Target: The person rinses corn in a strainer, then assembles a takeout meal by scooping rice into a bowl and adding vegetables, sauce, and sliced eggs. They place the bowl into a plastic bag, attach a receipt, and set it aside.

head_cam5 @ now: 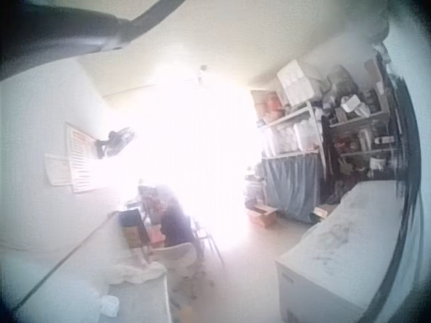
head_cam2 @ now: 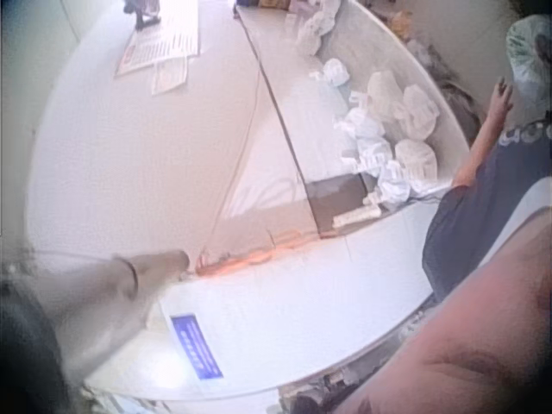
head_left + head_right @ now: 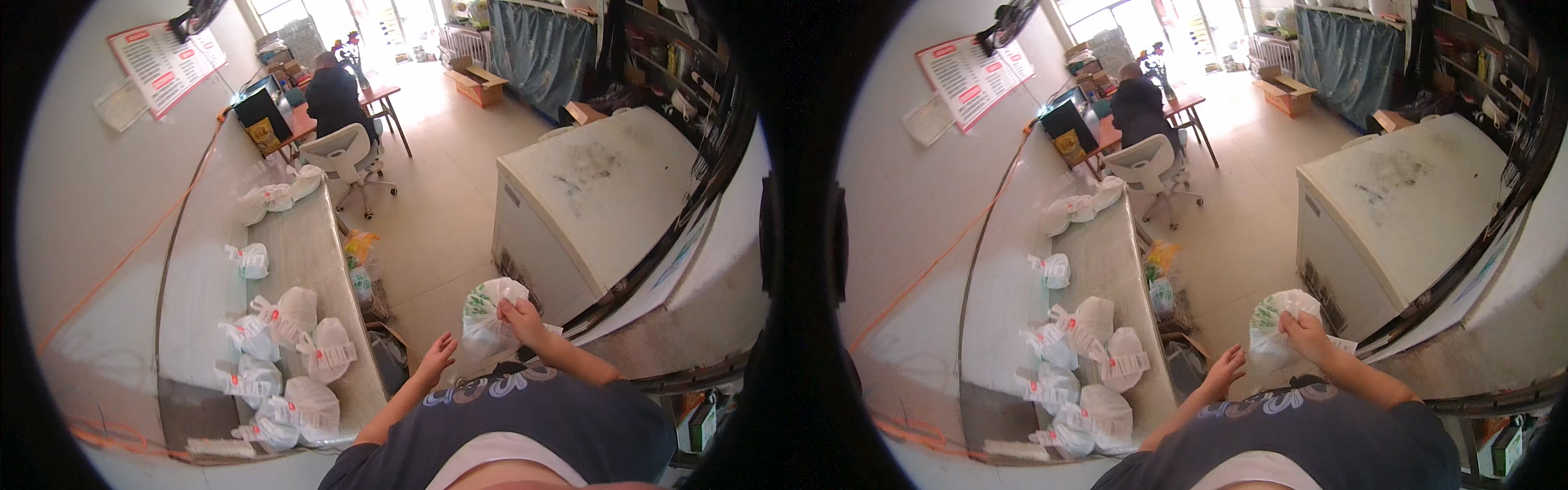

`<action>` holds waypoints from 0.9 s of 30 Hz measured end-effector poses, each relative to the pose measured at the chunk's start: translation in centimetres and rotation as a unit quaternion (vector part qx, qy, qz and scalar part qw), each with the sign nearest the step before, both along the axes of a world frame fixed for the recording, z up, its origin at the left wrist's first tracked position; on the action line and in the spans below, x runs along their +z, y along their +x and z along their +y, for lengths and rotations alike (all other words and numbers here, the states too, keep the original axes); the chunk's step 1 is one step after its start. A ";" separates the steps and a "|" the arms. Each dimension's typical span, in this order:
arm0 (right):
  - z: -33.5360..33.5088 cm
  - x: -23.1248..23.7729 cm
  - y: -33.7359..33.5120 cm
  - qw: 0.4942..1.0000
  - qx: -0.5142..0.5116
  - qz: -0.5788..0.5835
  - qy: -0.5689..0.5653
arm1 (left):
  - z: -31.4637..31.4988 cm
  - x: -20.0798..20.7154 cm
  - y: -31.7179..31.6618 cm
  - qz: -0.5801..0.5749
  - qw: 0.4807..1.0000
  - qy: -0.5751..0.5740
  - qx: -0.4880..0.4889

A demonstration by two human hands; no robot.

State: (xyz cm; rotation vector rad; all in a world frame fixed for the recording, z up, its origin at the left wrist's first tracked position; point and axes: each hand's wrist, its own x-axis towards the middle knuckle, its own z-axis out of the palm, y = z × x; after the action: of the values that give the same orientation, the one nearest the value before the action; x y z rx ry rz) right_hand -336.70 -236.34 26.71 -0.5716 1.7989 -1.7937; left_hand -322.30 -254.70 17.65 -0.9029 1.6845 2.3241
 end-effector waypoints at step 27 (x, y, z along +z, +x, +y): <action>-30.5 -2.6 -38.3 0.962 0.208 -0.177 -0.006 | -33.4 0.9 -23.0 0.174 0.778 0.210 0.566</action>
State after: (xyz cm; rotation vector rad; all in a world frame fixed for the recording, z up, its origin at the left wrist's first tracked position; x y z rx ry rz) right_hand -375.02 -266.88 24.12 -0.5439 1.3148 -1.5049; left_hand -345.32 -288.07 18.51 -1.7688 0.5053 3.5583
